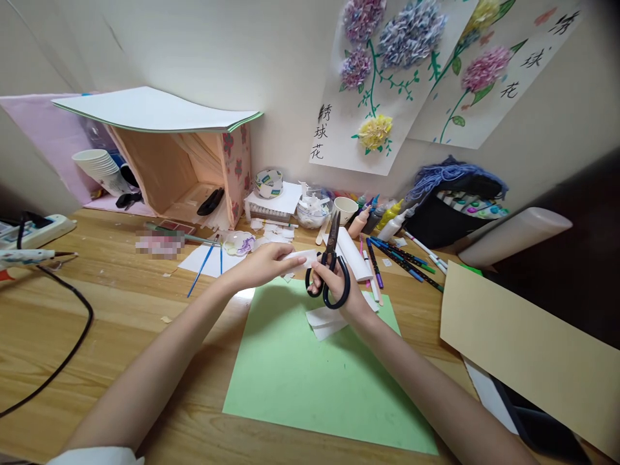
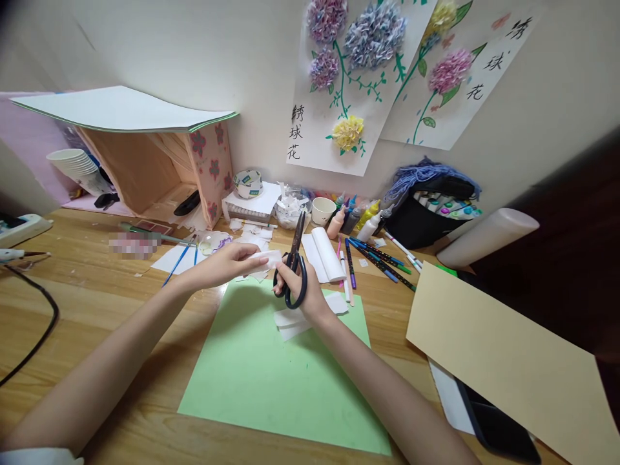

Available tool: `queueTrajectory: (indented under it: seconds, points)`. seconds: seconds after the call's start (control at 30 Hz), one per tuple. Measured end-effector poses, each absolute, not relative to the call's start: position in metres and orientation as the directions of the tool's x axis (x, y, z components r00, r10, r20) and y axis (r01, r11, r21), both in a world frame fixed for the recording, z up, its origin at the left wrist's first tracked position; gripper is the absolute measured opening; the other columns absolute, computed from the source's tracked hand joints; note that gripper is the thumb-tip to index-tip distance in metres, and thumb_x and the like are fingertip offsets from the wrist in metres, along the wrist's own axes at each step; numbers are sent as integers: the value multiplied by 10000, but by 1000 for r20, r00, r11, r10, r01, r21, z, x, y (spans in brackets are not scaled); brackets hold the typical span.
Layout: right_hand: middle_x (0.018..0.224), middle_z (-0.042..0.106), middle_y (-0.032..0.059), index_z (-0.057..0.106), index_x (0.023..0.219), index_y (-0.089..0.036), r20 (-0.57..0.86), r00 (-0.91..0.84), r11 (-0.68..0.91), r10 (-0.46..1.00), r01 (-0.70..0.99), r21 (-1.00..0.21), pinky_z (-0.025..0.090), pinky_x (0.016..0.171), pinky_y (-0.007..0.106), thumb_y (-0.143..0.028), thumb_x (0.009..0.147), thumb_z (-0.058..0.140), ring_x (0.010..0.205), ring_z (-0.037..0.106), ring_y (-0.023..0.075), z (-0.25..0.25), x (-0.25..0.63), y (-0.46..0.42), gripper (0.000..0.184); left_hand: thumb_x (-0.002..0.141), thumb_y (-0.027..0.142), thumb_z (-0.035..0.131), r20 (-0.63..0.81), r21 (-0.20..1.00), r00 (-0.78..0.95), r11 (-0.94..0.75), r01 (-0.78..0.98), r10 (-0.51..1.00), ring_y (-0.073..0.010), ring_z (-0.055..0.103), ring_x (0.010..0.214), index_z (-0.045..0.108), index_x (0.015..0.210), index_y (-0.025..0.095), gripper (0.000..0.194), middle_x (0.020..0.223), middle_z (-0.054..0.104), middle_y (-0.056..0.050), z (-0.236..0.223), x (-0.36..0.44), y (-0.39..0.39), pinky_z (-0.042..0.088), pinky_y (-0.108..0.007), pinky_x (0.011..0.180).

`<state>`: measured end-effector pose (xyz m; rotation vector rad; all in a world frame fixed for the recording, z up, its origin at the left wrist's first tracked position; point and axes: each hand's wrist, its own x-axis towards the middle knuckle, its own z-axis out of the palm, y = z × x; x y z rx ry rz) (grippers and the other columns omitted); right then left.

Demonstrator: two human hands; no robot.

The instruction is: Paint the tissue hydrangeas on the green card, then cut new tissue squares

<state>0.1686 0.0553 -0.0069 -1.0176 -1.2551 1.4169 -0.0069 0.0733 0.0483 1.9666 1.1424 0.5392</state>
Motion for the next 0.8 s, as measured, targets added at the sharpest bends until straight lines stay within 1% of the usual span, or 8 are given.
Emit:
queueTrajectory:
  seconds: [0.1,0.17,0.23,0.3,0.43,0.57,0.67,0.8]
  points:
    - [458,483,-63,489,724,-177,-66,-212,-101,975,-155,-983,475,461,240,-591,749,566,400,524,104,-3,170,59,421,831,512,472,6,806,450,-271,527,893,-93,301,530,337,600,196,413,581,293,56,49,-14,77,210,-238,493]
    - [441,483,-48,499,745,-173,-171,-278,-219,945,-152,-964,472,446,260,-730,731,434,387,524,122,-1,169,59,561,828,510,477,18,820,407,-246,517,913,-91,302,527,344,603,195,409,581,309,55,51,-20,81,211,-235,491]
    - [448,495,-37,490,761,-175,-231,-365,-290,902,-115,-950,470,457,273,-813,698,332,394,531,131,-1,168,56,661,828,514,476,42,828,362,-235,509,931,-90,307,527,374,612,190,403,581,336,53,53,-26,84,214,-232,491]
    - [478,501,-37,476,779,-181,-221,-456,-277,862,-59,-959,462,486,268,-836,689,298,421,535,125,-2,167,50,685,831,512,474,75,825,312,-235,513,947,-89,316,532,403,615,183,400,584,359,48,55,-30,86,220,-228,492]
    - [518,463,-53,452,793,-195,-189,-571,-177,799,77,-981,433,509,262,-839,695,253,447,493,110,-2,167,37,681,828,503,484,109,809,234,-223,544,966,-90,327,533,422,599,178,402,576,373,44,56,-34,88,228,-223,491]
    - [527,437,-61,429,776,-199,-209,-592,-129,778,175,-976,419,504,259,-849,675,240,442,459,98,3,168,32,685,821,507,494,92,824,284,-232,516,955,-87,323,525,413,594,179,406,568,367,46,54,-30,86,224,-223,488]
    - [525,420,-65,415,760,-200,-220,-580,-120,785,206,-971,410,492,253,-845,679,239,439,448,92,5,169,32,674,815,516,498,63,830,321,-228,509,945,-84,304,511,400,597,183,409,561,337,51,52,-27,85,210,-226,477]
    - [510,402,-74,404,754,-201,-204,-576,-97,791,212,-972,401,454,241,-863,646,254,418,439,88,4,168,33,687,812,525,494,51,828,326,-223,514,944,-86,302,504,400,600,185,411,562,335,48,50,-26,85,203,-232,468]
